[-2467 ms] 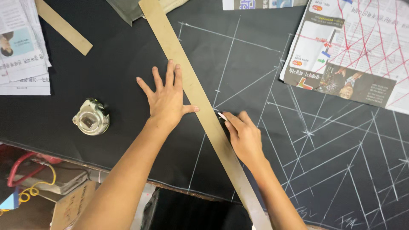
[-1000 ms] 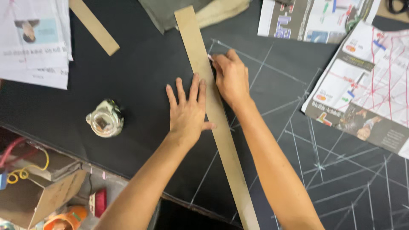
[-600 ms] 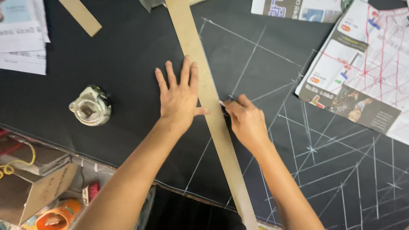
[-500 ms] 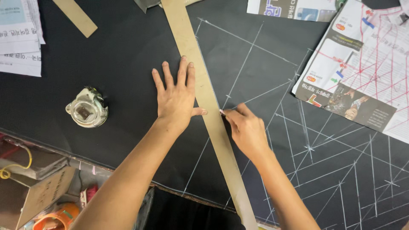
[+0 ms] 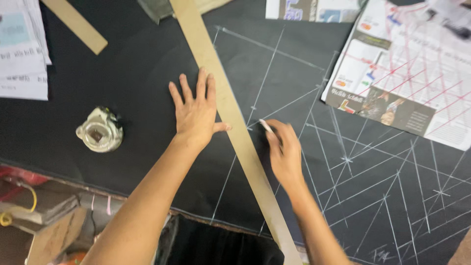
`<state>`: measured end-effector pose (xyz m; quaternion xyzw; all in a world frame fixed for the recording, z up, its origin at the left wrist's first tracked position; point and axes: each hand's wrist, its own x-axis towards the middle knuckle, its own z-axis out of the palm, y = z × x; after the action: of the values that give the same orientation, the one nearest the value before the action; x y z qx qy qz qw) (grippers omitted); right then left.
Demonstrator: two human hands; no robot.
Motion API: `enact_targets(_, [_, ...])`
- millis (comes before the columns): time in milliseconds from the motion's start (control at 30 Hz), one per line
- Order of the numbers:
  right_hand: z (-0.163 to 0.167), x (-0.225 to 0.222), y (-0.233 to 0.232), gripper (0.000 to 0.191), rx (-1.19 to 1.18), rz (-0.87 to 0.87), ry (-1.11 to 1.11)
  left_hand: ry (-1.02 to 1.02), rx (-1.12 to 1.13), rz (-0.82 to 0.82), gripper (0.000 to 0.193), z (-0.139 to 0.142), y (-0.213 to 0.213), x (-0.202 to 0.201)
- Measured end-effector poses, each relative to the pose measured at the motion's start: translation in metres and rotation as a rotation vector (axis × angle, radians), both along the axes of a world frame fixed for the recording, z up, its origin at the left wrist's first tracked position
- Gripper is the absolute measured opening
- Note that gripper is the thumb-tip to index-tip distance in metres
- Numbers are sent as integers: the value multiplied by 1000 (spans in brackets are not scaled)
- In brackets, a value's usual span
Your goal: The person uses a long wooden ruler and a white chalk-like marker to draw straight lines on a large black sheet laid on a work table. They repeatedly reposition the ruler and draw intersecting lines, creating a geometric pattern across the surface.
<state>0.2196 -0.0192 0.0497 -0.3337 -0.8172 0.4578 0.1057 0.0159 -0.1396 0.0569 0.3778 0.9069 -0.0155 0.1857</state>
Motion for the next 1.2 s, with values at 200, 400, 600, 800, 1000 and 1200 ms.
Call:
enact_targets(200, [-12, 92, -51, 44, 9, -90, -66, -73, 145, -21, 128, -15, -9, -3])
enact_targets(400, [-12, 133, -104, 59, 374, -130, -429, -37, 546, 7, 104, -44, -34, 8])
enact_targets(600, [-14, 121, -102, 59, 207, -277, -447, 120, 531, 13, 65, -62, -64, 44])
enact_targets(800, [-23, 121, -92, 41, 39, -318, -378, 115, 532, -49, 61, -70, -75, 48])
enact_targets(1000, [-21, 135, -96, 28, 28, -374, -169, 139, 526, -29, 59, -76, -82, 58])
enact_targets(1200, [-22, 165, -76, 25, 34, -516, -88, 135, 532, -15, 57, -78, -87, 65])
